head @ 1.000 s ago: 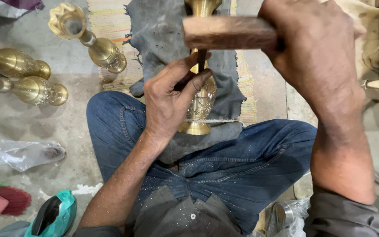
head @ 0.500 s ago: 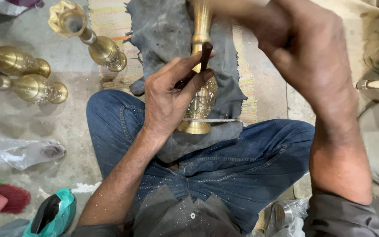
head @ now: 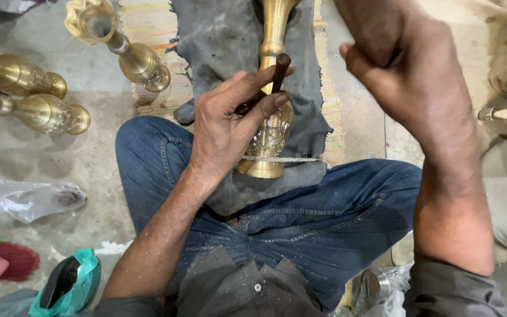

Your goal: The person sits cross-legged on the floor with an engraved brass vase on their lap. They hold a punch against the vase's patterned surface and repeatedly strike it with a wooden mallet, repositioning the punch to work different spots of the design, occasionally steadying the vase and adjusting a cord around its base.

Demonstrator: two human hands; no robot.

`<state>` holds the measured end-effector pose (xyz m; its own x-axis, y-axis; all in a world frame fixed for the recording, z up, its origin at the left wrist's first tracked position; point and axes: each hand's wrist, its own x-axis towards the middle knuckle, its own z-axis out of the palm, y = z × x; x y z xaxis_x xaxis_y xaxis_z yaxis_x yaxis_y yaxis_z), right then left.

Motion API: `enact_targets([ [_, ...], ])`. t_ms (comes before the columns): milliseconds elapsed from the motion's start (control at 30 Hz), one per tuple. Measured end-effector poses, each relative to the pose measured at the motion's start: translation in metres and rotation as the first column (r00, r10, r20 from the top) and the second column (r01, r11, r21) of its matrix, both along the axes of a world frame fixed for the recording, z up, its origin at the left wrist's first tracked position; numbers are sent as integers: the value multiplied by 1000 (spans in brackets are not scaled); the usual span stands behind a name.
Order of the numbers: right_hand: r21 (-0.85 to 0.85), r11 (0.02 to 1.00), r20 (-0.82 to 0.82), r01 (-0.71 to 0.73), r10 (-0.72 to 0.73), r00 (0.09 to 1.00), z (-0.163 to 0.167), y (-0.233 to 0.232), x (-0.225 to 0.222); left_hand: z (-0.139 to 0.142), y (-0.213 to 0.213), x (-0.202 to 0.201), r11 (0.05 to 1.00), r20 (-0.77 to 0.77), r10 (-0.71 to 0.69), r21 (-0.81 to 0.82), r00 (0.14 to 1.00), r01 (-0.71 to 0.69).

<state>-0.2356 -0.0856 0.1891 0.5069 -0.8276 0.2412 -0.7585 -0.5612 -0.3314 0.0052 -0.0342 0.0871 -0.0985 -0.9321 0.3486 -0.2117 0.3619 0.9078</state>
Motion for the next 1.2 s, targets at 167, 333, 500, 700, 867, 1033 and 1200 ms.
enact_targets([
  [167, -162, 987, -62, 15, -25, 998, 1, 1, 2, -2, -1, 1, 999, -33, -41, 12, 999, 41],
  [333, -315, 948, -271, -54, -35, 962, 4, 1, 8, -3, -2, 5, 998, -34, -64, -19, 997, 64],
  [500, -82, 993, -163, 85, -97, 982, 4, 0, 6, -3, -1, 1, 999, -99, -32, -8, 995, 32],
  [700, -309, 947, -127, -92, 54, 990, 0, -6, -2, -5, 8, -20, 978, 28, 208, -20, 978, -207],
  [867, -374, 918, -166, -132, 74, 983, 1, -9, -3, -5, 9, -20, 977, -68, 214, -2, 974, -214],
  [1033, -389, 909, -205, -147, 70, 976, 3, -11, -3, -3, 6, -12, 990, -98, 137, 48, 986, -133],
  [1200, -336, 933, -109, -126, 94, 990, 5, -9, -8, -2, 5, -13, 990, -58, 139, -21, 989, -141],
])
